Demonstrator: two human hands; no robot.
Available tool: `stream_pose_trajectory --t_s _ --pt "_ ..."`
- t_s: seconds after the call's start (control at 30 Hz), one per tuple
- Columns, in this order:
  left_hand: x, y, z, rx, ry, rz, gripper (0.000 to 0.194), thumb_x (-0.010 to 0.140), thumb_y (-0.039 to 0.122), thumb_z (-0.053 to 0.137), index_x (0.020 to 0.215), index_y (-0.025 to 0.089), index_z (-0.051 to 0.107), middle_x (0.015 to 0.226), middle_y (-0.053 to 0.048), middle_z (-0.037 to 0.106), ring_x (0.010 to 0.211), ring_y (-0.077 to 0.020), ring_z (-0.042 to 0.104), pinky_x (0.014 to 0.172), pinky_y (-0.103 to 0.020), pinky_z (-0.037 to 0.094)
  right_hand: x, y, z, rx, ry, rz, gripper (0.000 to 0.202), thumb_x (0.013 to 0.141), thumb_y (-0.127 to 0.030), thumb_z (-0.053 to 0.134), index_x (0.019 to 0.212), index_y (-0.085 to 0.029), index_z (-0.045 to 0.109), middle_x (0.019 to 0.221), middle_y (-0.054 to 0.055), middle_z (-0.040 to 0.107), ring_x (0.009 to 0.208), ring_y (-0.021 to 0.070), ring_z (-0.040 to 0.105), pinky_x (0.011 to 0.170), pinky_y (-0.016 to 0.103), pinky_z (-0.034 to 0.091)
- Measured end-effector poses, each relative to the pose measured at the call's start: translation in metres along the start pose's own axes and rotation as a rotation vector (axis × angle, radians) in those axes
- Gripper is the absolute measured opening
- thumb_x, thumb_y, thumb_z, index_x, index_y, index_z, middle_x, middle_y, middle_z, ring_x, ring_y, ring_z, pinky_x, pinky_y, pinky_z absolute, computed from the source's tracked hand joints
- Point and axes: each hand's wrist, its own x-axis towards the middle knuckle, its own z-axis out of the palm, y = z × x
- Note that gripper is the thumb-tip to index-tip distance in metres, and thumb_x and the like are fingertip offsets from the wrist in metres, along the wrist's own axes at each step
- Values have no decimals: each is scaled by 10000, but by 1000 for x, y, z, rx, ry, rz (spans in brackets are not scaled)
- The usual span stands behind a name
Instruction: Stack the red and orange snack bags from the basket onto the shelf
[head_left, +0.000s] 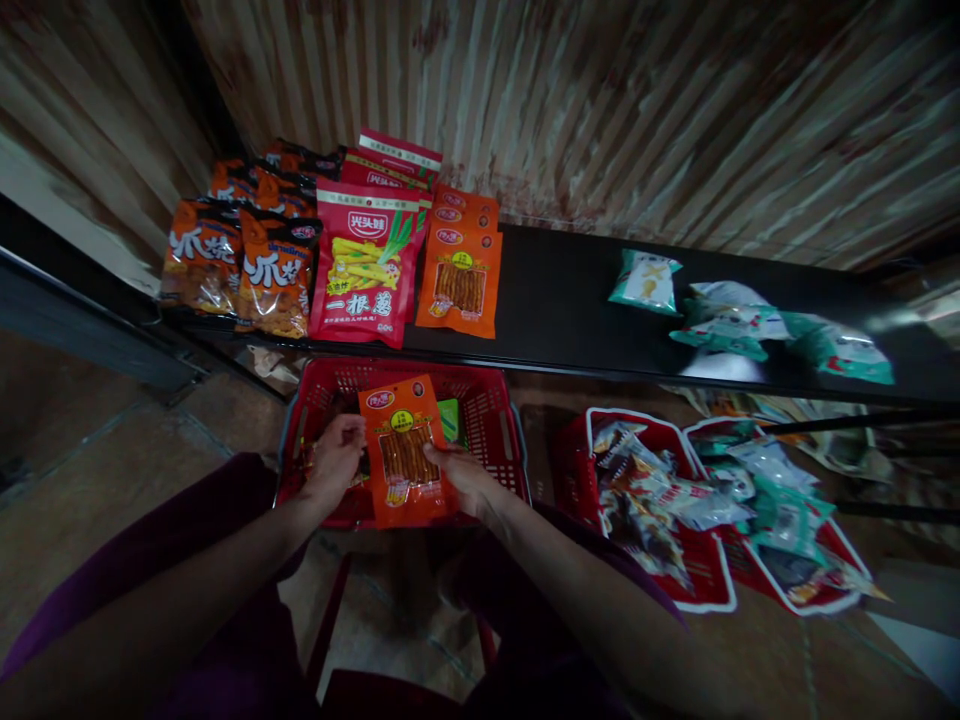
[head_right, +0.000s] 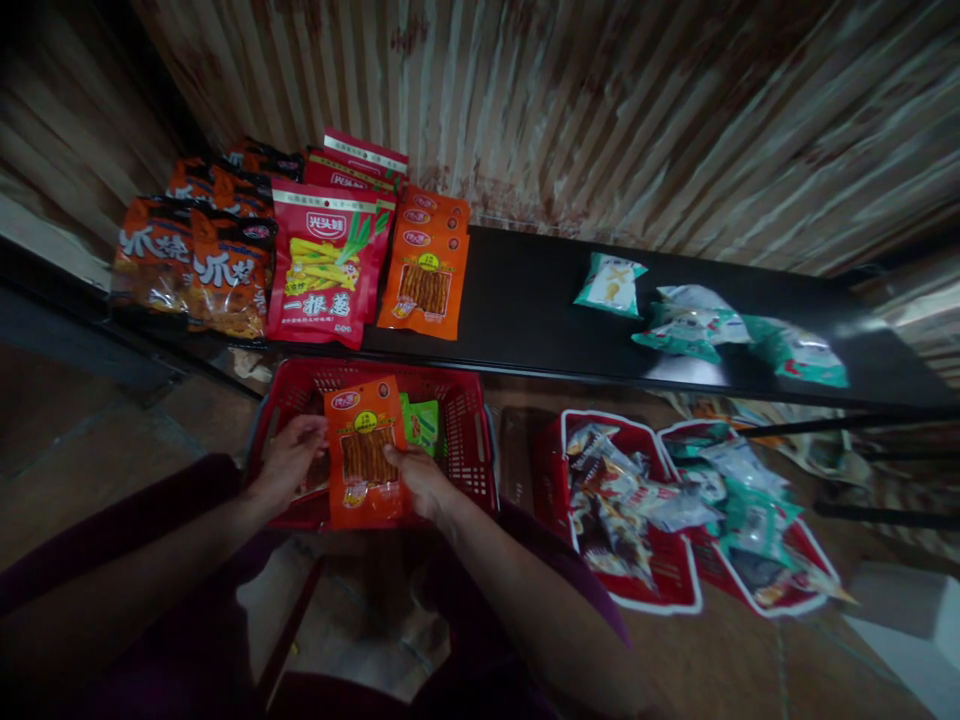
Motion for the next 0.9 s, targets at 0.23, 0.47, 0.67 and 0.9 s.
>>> stream_pose_trajectory --t_s 0.23,0.47,0.67,0.9 --pt "-3 1 -4 -240 -108 -296 342 666 348 707 962 212 605 836 -37 692 629 -153 628 561 -264 473 -7 -11 8 138 54 90 191 647 -205 767 784 -141 651 669 32 712 623 193 675 723 381 549" --pt "8 14 -4 -356 -55 -194 290 583 303 746 794 163 606 713 -27 696 626 -169 649 575 -261 490 -4 -4 6 118 -78 88 326 558 -244 831 811 -126 663 693 39 717 679 206 679 790 407 525" --pt "7 11 -3 -368 -64 -199 256 598 290 732 779 174 592 611 6 668 526 -142 618 559 -261 489 -4 -1 6 114 -43 76 344 547 -306 830 793 -140 657 720 37 721 679 198 673 769 388 530" --pt "6 11 -1 -379 -85 -213 301 592 299 740 819 163 598 740 -31 708 673 -183 670 597 -269 495 -4 -4 9 120 -32 74 320 606 -343 796 827 -168 645 747 38 716 738 202 676 757 375 530"
